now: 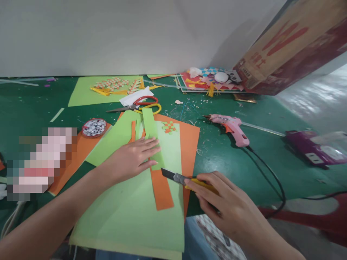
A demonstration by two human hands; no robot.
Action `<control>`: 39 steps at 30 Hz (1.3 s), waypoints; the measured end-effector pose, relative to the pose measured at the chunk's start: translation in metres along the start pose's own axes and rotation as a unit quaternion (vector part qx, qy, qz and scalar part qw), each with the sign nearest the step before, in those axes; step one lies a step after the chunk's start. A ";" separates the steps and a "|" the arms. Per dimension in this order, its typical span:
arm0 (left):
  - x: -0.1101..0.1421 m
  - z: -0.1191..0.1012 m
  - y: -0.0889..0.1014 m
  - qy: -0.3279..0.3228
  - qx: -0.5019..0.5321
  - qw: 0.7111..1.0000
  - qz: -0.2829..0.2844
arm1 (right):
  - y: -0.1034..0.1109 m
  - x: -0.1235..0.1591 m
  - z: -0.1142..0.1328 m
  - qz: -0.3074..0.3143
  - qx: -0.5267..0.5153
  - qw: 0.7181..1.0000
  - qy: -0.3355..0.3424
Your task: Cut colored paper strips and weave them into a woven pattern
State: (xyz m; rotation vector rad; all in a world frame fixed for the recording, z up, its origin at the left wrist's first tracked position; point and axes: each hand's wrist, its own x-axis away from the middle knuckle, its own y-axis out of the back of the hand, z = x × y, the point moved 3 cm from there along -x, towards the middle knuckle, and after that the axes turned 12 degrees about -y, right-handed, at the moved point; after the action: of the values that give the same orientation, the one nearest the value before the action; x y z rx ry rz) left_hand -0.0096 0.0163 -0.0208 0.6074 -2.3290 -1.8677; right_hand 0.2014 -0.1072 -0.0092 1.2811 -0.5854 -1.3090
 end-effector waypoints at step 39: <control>-0.002 0.000 0.001 0.023 0.003 0.999 0.033 | -0.001 0.002 0.033 0.070 0.115 0.990 0.040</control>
State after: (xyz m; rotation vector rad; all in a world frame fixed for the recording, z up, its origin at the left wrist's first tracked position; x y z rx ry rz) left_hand -0.0077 0.0175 -0.0196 0.5613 -2.2984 -1.7987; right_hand 0.1719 -0.1201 -0.0011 1.4462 -0.7720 -1.0925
